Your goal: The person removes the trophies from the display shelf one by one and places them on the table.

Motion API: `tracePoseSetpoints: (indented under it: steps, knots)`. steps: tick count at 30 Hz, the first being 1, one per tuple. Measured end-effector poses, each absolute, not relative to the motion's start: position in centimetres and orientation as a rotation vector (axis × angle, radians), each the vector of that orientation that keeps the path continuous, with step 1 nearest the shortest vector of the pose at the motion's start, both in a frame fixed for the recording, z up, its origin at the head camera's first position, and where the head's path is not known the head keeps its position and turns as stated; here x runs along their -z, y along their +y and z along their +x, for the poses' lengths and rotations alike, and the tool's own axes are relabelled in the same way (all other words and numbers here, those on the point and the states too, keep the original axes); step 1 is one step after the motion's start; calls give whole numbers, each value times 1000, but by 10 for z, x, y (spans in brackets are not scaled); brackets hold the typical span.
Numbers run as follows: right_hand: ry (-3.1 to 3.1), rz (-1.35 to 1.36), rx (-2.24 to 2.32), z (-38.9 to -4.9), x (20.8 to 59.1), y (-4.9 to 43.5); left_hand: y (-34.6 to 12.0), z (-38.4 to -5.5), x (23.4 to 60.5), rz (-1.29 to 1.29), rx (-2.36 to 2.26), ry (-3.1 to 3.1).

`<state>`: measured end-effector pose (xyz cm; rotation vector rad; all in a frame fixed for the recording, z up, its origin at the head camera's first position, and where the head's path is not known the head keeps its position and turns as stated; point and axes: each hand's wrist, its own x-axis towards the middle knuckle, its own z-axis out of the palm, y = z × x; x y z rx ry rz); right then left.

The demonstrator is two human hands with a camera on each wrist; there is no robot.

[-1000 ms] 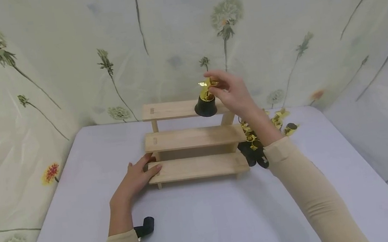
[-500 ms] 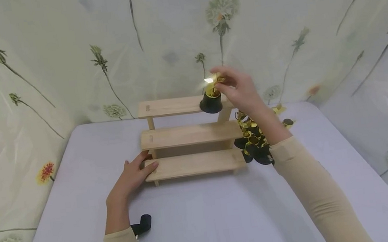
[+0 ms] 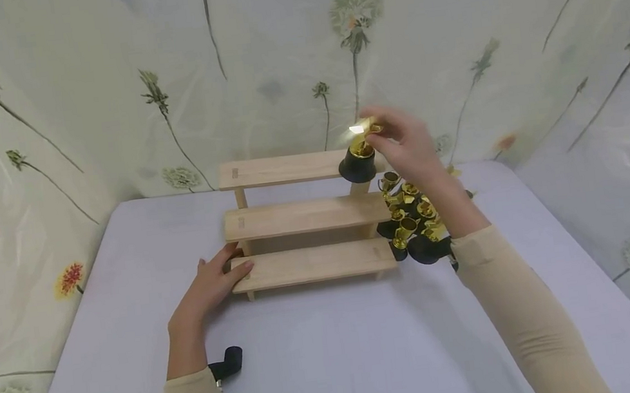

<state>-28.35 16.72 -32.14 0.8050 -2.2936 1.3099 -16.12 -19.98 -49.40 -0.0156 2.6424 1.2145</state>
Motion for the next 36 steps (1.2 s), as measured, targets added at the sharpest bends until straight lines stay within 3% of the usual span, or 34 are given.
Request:
tracePoseSetpoints:
  steps: [15,22,36]
  knots:
    - [-2224,831,-1254,-271,324,186,-200,-160,485,-20,-1193,2648]
    - [-2234,826,-1255,-249,311,186,-197,-158,485,-12,-1207,2629]
    - [-2282,704,-1245,-235,310,202,-195,-158,489,-25,-1212,2634]
